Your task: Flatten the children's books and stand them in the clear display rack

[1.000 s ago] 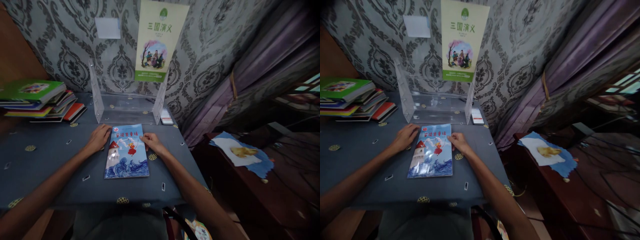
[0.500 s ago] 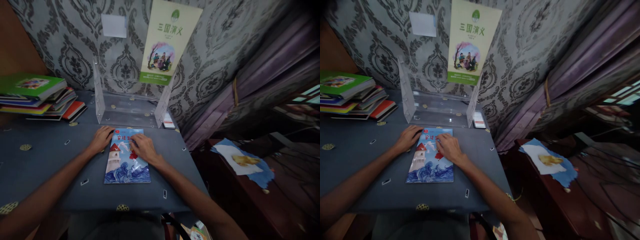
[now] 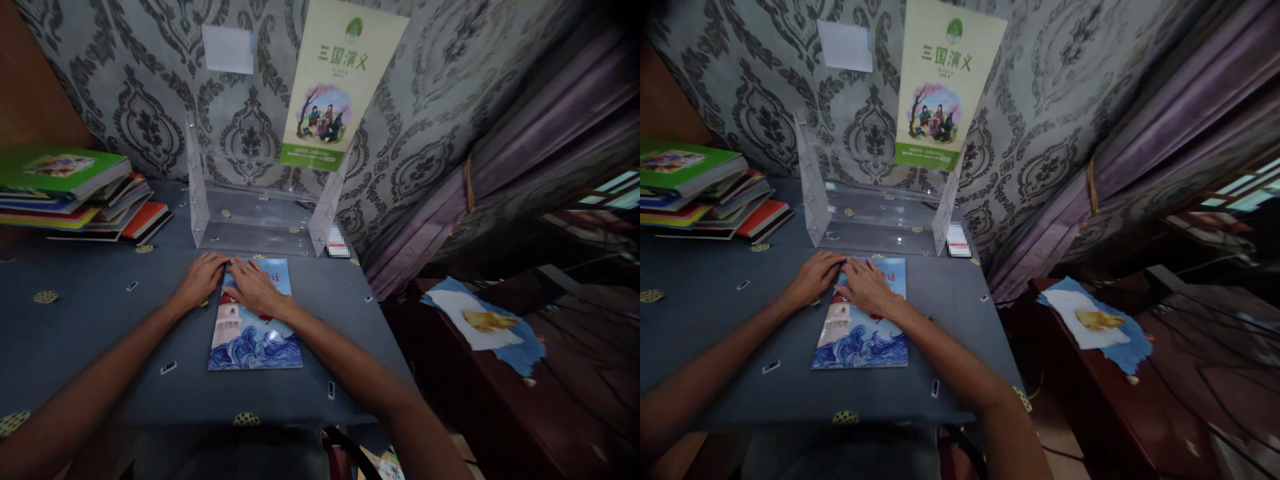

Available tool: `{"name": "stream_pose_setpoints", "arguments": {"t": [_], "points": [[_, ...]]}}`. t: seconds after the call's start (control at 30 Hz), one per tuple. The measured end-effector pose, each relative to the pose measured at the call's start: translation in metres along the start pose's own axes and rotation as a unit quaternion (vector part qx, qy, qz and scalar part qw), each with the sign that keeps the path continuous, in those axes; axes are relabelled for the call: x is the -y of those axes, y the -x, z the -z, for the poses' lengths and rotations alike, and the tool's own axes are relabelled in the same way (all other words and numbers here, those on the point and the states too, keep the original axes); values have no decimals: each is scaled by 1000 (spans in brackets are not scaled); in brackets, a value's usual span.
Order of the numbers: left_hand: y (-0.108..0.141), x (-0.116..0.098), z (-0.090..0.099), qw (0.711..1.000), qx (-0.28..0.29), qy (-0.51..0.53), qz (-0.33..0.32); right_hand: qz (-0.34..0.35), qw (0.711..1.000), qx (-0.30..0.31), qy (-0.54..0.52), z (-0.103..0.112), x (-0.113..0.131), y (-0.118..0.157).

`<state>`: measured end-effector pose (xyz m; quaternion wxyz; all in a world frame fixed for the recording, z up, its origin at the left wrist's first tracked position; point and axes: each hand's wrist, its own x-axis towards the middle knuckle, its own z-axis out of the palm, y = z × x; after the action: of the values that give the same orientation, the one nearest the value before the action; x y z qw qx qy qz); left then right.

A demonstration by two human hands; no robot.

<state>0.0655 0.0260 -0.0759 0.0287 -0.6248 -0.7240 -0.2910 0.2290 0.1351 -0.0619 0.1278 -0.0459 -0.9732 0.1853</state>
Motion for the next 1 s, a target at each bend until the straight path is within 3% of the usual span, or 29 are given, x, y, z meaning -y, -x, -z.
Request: {"name": "stream_pose_setpoints", "arguments": {"t": [0.27, 0.73, 1.0], "points": [[2, -1, -1, 1000, -3, -12, 1, -32, 999, -4, 4, 8, -14, 15], [2, 0, -2, 1000, -6, -16, 9, -106, 991, -58, -58, 29, -60, 73], [2, -3, 0, 1000, 6, -21, 12, -129, 972, -109, -164, 31, -76, 80]]}}
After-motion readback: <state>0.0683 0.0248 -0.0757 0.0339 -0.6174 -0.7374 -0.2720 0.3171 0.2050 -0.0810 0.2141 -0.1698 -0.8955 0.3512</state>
